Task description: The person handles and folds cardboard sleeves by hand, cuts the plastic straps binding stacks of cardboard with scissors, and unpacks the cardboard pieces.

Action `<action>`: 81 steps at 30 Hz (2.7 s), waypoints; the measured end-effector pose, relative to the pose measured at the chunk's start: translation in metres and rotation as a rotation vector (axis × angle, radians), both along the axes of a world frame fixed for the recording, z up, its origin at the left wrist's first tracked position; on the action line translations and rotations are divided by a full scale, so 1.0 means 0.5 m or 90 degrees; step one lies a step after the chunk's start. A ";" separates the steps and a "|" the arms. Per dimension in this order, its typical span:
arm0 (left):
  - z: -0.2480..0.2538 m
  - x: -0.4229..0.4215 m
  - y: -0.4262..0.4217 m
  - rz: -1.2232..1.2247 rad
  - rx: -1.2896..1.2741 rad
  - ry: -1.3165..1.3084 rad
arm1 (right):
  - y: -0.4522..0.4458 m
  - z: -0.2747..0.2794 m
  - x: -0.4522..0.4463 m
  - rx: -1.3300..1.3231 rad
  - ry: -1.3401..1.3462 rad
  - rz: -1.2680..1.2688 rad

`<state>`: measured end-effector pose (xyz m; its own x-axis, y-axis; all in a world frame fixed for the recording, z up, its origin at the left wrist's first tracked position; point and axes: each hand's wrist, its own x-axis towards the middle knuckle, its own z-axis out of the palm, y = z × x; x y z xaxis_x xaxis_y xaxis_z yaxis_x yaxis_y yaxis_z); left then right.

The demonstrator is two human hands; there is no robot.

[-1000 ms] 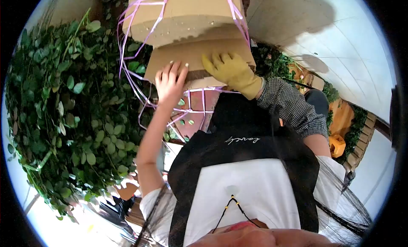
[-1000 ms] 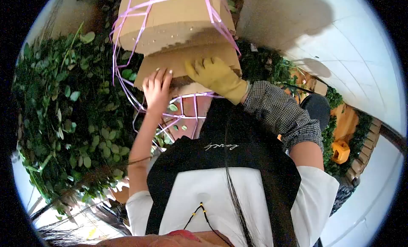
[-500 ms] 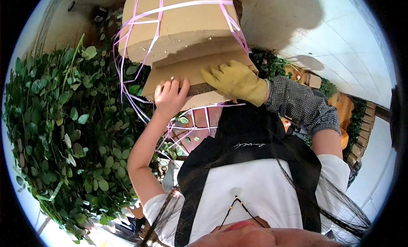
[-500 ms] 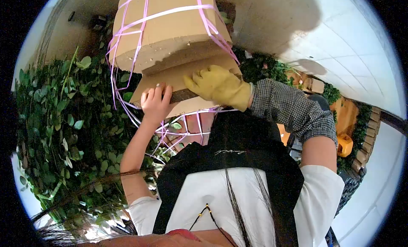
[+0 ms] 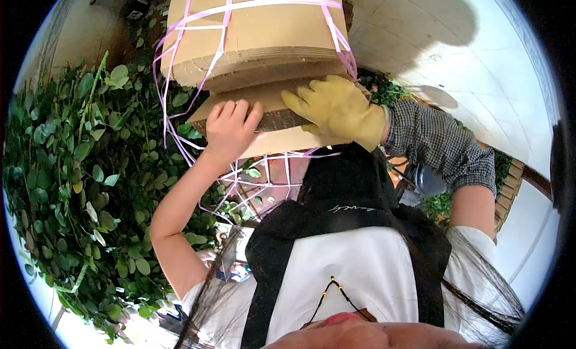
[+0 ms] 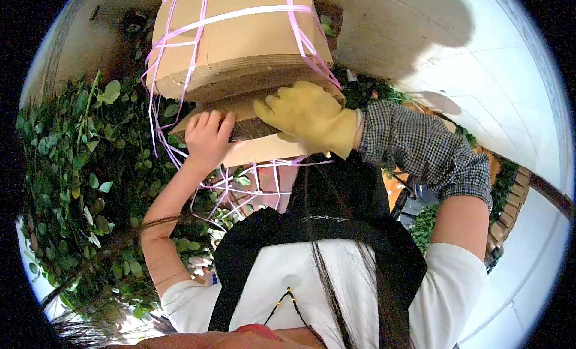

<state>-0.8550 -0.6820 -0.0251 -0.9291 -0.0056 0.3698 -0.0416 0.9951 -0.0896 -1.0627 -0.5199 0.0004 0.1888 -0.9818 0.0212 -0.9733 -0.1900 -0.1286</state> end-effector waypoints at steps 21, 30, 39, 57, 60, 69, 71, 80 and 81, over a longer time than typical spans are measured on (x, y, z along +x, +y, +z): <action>-0.005 -0.003 -0.008 0.108 -0.007 -0.054 | -0.008 0.027 0.048 0.014 0.064 -0.122; -0.251 0.105 0.077 0.144 -0.064 0.077 | 0.155 -0.200 0.110 -0.261 0.126 -0.219; -0.041 0.054 -0.004 0.061 -0.020 -0.043 | 0.060 -0.047 0.051 -0.222 0.075 -0.216; 0.088 -0.084 -0.131 -0.025 0.110 -0.124 | -0.020 0.045 -0.059 0.009 -0.081 -0.203; 0.080 -0.089 -0.154 -0.041 0.139 -0.190 | -0.028 0.045 -0.058 -0.018 -0.095 -0.209; -0.025 0.028 -0.067 0.091 -0.002 -0.177 | 0.030 -0.022 0.033 -0.084 0.103 -0.184; -0.094 0.092 0.024 0.208 0.018 -0.236 | 0.068 -0.144 0.086 -0.255 0.175 -0.173; -0.246 0.100 0.063 0.202 -0.019 0.162 | 0.081 -0.169 0.167 -0.243 0.185 -0.322; -0.235 0.101 0.057 0.201 -0.021 0.165 | 0.072 -0.171 0.170 -0.246 0.187 -0.323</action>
